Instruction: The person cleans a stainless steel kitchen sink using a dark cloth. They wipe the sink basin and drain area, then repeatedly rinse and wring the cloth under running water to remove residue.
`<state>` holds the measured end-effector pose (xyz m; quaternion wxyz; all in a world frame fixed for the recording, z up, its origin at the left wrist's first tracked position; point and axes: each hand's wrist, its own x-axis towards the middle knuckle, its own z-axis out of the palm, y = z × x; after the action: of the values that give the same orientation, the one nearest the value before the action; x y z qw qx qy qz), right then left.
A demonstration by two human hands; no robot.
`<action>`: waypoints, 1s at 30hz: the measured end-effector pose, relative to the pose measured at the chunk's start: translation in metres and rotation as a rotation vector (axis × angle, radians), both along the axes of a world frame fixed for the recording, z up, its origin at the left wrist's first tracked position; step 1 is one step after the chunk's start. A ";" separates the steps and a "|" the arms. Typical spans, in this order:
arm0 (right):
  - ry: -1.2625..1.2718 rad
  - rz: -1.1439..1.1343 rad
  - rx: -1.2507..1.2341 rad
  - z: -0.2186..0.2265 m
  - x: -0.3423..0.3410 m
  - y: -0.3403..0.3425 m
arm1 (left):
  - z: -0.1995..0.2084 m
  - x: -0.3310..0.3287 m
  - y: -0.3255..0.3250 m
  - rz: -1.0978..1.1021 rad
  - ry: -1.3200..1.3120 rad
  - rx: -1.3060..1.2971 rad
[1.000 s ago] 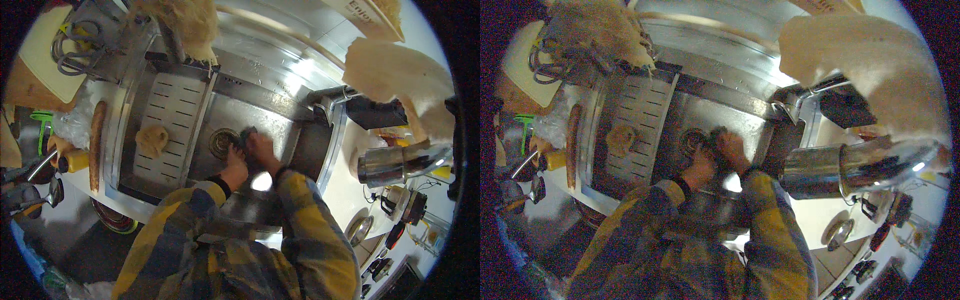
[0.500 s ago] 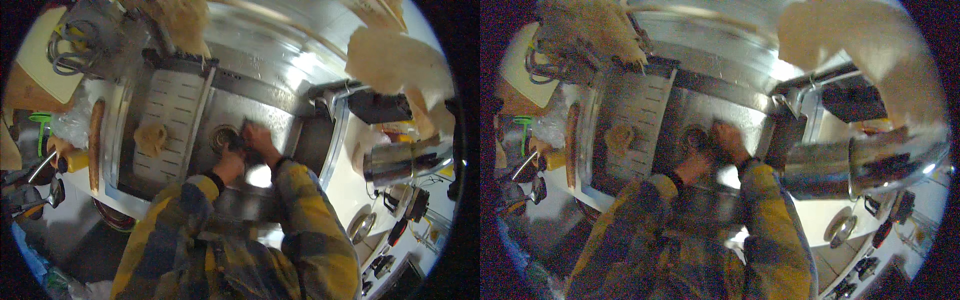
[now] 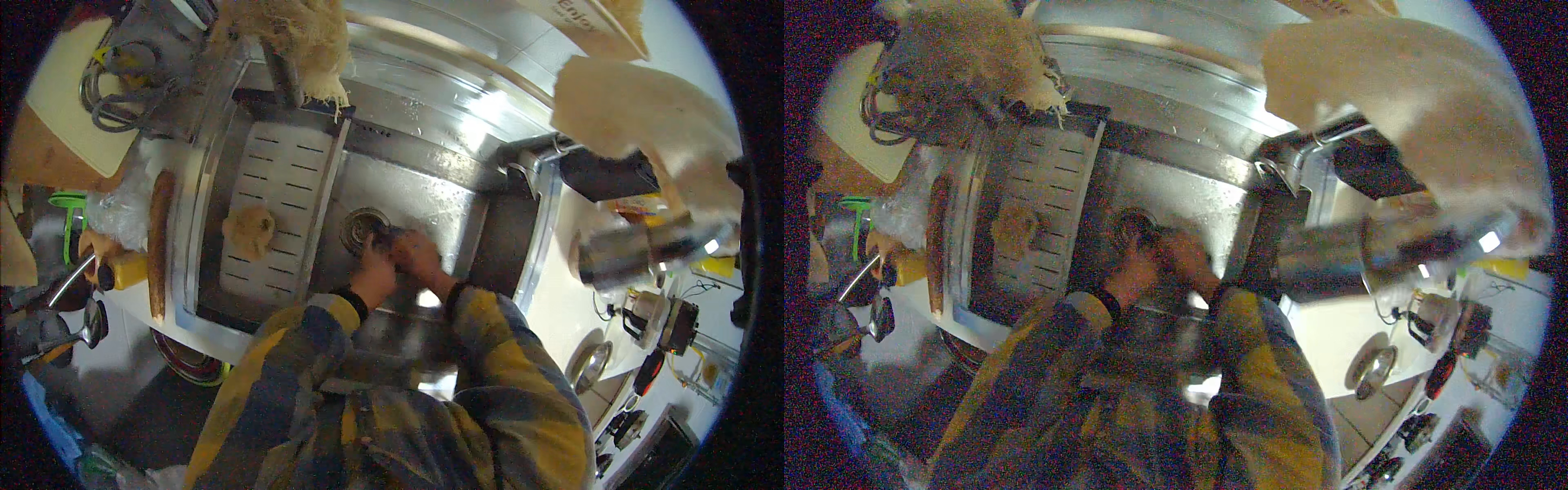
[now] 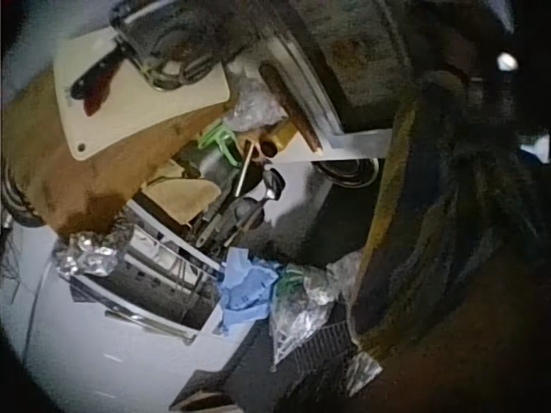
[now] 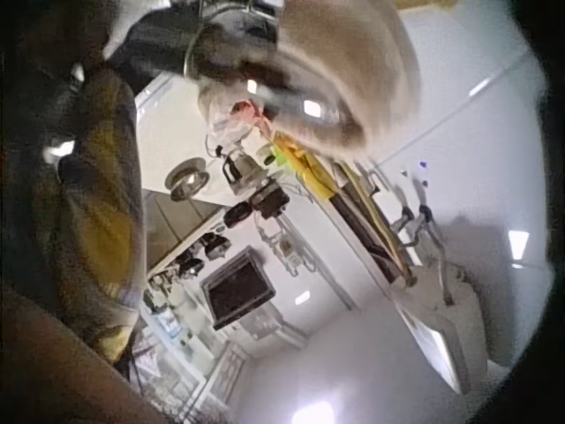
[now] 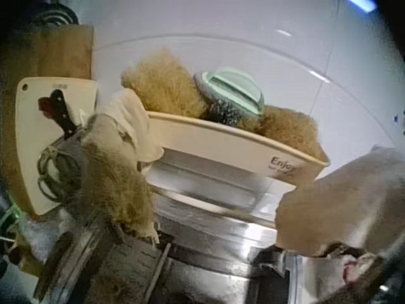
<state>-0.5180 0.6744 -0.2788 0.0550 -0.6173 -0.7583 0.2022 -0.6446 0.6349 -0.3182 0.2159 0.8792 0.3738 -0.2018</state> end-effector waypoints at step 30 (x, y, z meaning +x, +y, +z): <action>0.288 -0.757 0.164 -0.028 0.053 0.053 | 0.061 0.016 0.042 0.175 -0.237 0.087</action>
<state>-0.4653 0.7277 -0.3064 0.2801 -0.8116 -0.4759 0.1909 -0.6285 0.6767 -0.2569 0.2371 0.8695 0.4291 -0.0606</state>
